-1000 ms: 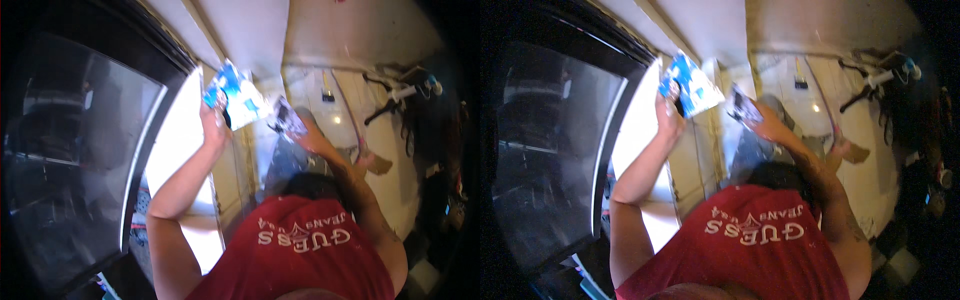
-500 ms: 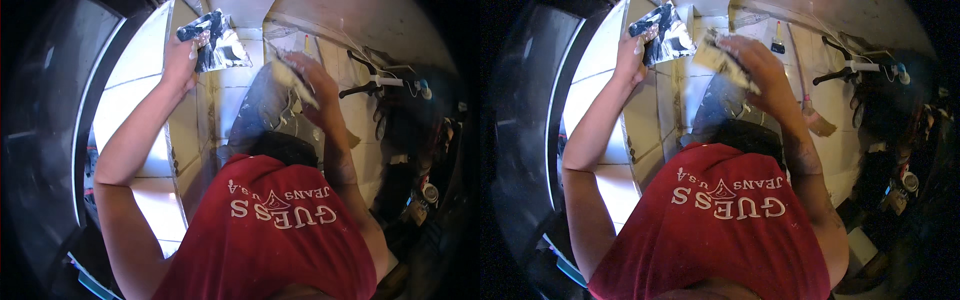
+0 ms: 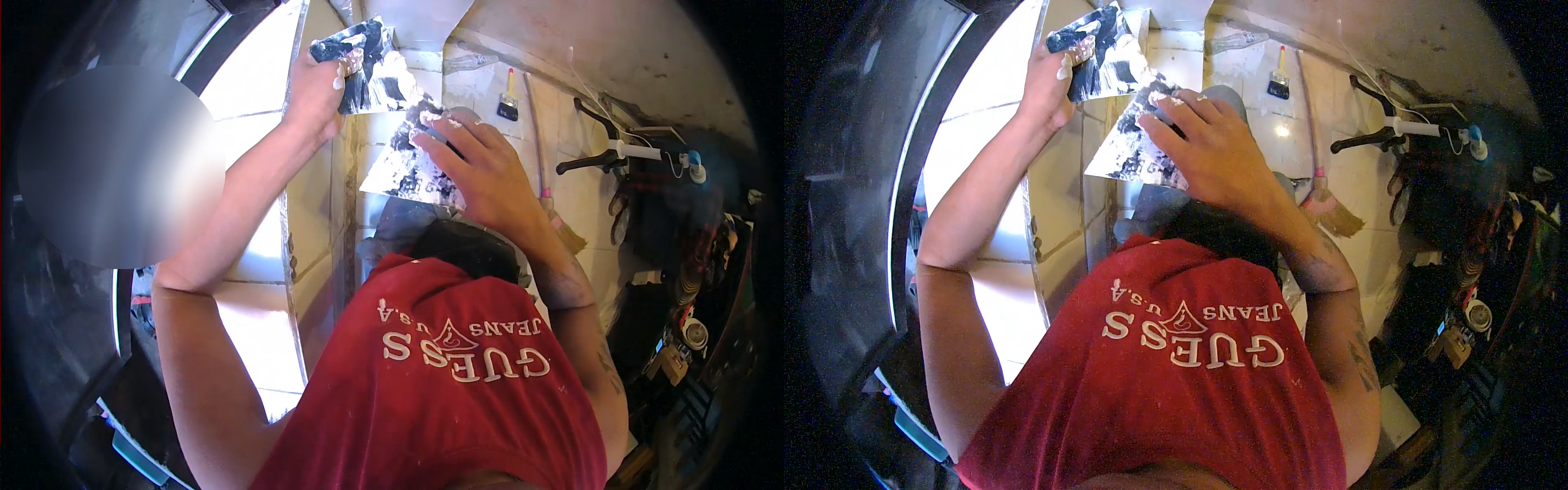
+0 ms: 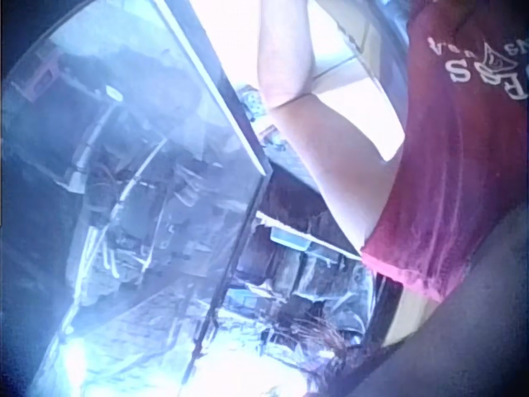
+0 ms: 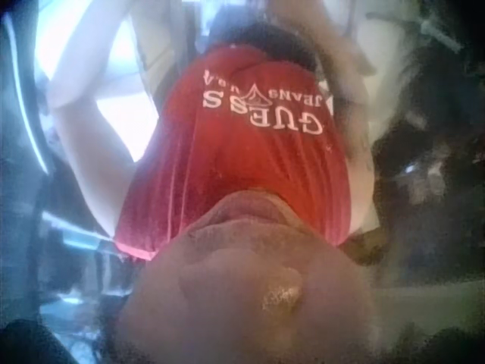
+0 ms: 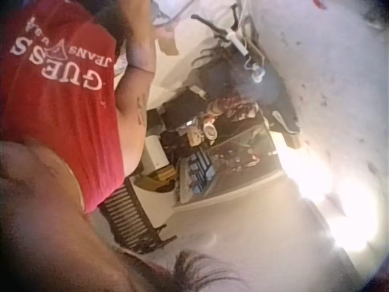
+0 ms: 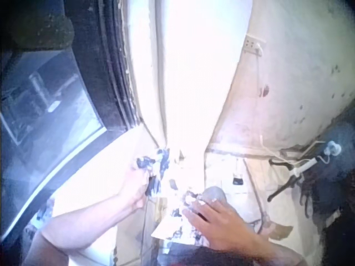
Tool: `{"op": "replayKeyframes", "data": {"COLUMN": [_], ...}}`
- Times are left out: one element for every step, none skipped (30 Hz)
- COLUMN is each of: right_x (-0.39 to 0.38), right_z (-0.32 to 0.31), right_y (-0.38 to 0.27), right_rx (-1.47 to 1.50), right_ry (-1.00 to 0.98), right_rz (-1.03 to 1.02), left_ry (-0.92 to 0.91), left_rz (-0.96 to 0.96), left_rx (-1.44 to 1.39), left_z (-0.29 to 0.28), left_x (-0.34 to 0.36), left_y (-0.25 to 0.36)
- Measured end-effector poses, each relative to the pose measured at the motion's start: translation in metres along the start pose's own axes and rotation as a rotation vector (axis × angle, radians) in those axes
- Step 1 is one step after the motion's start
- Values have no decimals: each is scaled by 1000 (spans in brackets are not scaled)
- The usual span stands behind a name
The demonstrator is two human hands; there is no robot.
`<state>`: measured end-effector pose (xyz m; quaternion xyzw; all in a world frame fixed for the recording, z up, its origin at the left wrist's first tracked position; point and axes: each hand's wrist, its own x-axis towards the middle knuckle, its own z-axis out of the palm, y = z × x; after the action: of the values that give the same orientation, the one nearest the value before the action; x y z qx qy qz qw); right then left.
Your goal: The person applies plaster to a wall corner using scrapers, repeatedly spreading the compound and transferring it between the scrapers.
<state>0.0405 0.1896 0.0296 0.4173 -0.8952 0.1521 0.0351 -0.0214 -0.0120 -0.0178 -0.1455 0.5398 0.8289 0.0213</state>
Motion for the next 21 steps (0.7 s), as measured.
{"op": "replayKeyframes", "data": {"right_x": [1,1,-1,-4,-7,-7,-7,-12,-15,-15,-11,-7,0,6,24,39,57,81,99,106,123], "right_z": [-3,-7,-10,-13,-19,-41,-66,-51,-54,-52,-49,-46,-43,-45,-46,-59,-77,-93,-108,-149,-166], "right_y": [2,5,16,33,45,51,55,69,81,87,95,102,104,105,102,96,90,93,97,66,71], "right_rx": [17,33,18,399,780,819,835,1434,1558,1683,1813,2037,2018,2030,1968,1872,1789,1786,1620,1424,1153], "right_ry": [-16,-32,-31,50,135,26,-63,341,410,457,494,482,546,619,648,706,763,750,866,976,1051], "right_rz": [-14,-28,-21,1,20,337,669,406,355,307,242,142,70,110,-38,-65,-89,-178,-230,-337,-240], "left_ry": [28,22,-8,-40,-57,-47,-58,-104,-90,-68,-71,-100,-97,-94,-4,-14,-92,-94,-109,-156,-183], "left_rz": [4,8,-12,-28,-21,-44,-67,-100,-138,-165,-174,-193,-242,-206,-289,-298,-316,-311,-329,-275,-295], "left_rx": [-15,-20,-42,-65,-73,-108,-146,-103,-85,-65,-34,-30,-6,63,60,65,37,29,21,-37,-81], "left_z": [1,0,4,5,3,-1,3,5,8,7,4,-2,1,-2,-12,7,6,2,4,12,16], "left_x": [1,2,-1,-3,-4,-4,-3,-9,-13,-13,-12,-9,-9,-8,-4,-16,-13,-5,5,-17,-16], "left_y": [0,2,7,11,11,11,13,18,19,15,11,2,2,-6,-17,1,-1,-11,-21,5,9]}}
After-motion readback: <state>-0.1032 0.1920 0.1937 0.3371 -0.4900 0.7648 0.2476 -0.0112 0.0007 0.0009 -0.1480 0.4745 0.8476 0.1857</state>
